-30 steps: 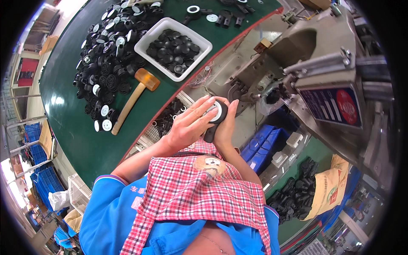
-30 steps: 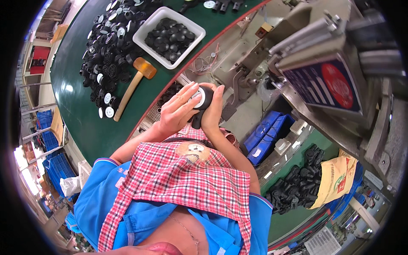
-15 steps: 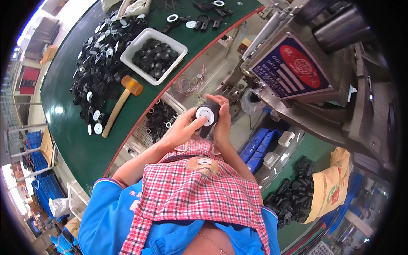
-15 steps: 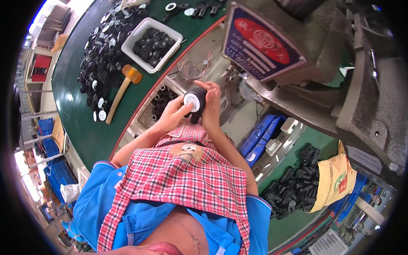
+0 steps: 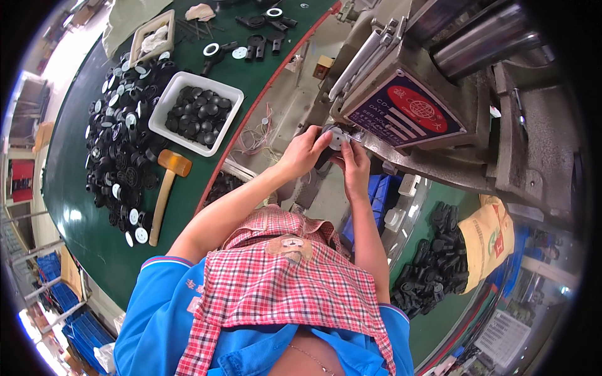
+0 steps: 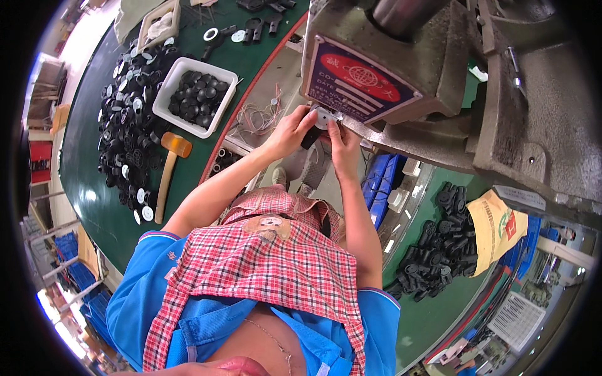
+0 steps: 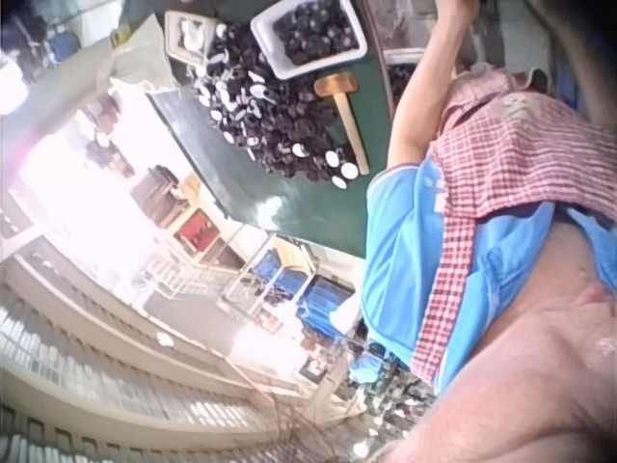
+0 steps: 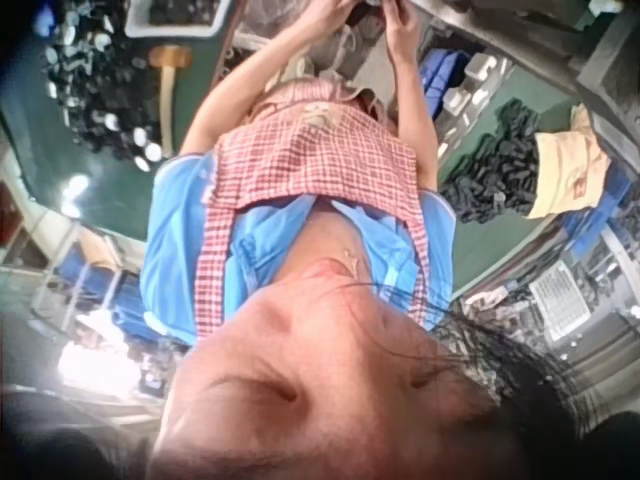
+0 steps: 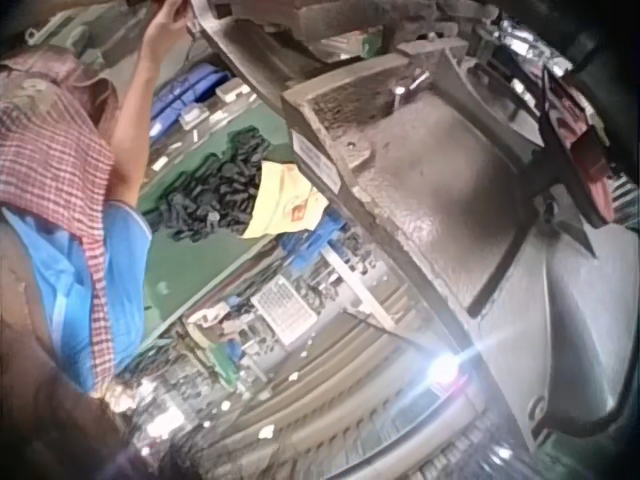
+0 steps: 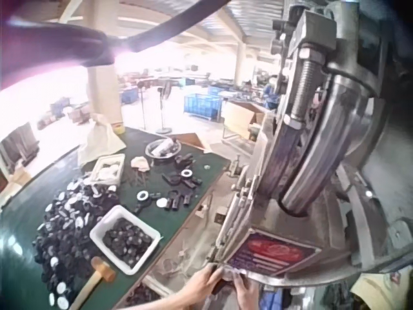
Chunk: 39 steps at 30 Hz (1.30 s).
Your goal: The person repeatedly picks black wheel components and white circular inserts from a table, places them into a press machine, and uses a rubber mallet to tap the assembly. Finished units are placed into a white tray. The person also moves a large bag of parts aside to access the workspace.
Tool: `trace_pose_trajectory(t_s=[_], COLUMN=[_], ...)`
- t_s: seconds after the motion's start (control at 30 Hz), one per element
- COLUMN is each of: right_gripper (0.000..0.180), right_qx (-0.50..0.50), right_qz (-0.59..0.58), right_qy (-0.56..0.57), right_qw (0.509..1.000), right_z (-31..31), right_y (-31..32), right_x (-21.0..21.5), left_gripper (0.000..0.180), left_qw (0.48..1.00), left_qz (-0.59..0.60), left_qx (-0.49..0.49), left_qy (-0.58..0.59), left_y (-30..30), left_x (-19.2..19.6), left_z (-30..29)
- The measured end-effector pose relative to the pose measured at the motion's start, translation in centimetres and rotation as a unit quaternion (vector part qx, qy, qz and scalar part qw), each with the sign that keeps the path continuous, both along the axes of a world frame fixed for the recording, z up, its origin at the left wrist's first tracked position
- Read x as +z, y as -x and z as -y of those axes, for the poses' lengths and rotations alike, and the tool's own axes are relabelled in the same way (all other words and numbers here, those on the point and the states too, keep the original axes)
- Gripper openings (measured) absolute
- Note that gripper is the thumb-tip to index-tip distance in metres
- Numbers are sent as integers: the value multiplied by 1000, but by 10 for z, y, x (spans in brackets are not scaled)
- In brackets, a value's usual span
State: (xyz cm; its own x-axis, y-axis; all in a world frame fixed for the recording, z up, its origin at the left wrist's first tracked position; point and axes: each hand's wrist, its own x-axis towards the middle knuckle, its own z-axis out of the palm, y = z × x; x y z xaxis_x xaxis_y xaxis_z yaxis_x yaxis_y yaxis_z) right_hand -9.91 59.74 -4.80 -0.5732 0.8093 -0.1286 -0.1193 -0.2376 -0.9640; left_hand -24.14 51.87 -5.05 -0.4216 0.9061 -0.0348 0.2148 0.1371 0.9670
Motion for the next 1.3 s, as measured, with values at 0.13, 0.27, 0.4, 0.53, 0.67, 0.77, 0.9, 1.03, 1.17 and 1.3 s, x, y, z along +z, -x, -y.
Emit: trace_pose_trajectory(t_s=[0.13, 0.27, 0.4, 0.53, 0.67, 0.77, 0.9, 1.03, 1.17, 1.3], right_gripper=[36, 38, 40, 47, 51, 46, 34, 25, 32, 22], right_qx=[3, -31, -44, -54, -66, -81, -71, 52, 17, -28], right_qz=[36, 46, 53, 27, 77, 177, 391, 587, 425, 491], right_qy=[90, 92, 88, 129, 122, 46, -252, -363, -508, -633], right_qw=[995, 994, 994, 990, 987, 980, 882, 722, 749, 597], right_z=[-12, -9, -4, -4, -13, -30, -62, -85, -125, -165], right_y=[2, 10, 6, -5, -20, -22, -19, 10, -17, -35], right_x=[-20, -21, -32, -43, -65, -91, -127, -135, -198, -225], left_gripper=[50, 51, 44, 42, 44, 45, 44, 42, 37, 30], left_qw=[994, 988, 987, 989, 991, 993, 989, 988, 998, 991], left_qz=[-18, 134, 81, 48, 12, -8, -57, -67, -45, 57], left_qx=[-9, -8, -70, -59, -33, -23, -19, 23, 1, -24], left_qy=[108, 77, 124, 126, 131, 118, 131, 140, 34, 120], left_y=[4, 8, 16, 15, 13, 10, 5, 7, 5, 39], left_x=[-9, -36, -42, -31, -23, -32, -34, -29, -3, 50], left_z=[-10, -7, 28, 31, 33, 30, 26, 30, 37, 112])
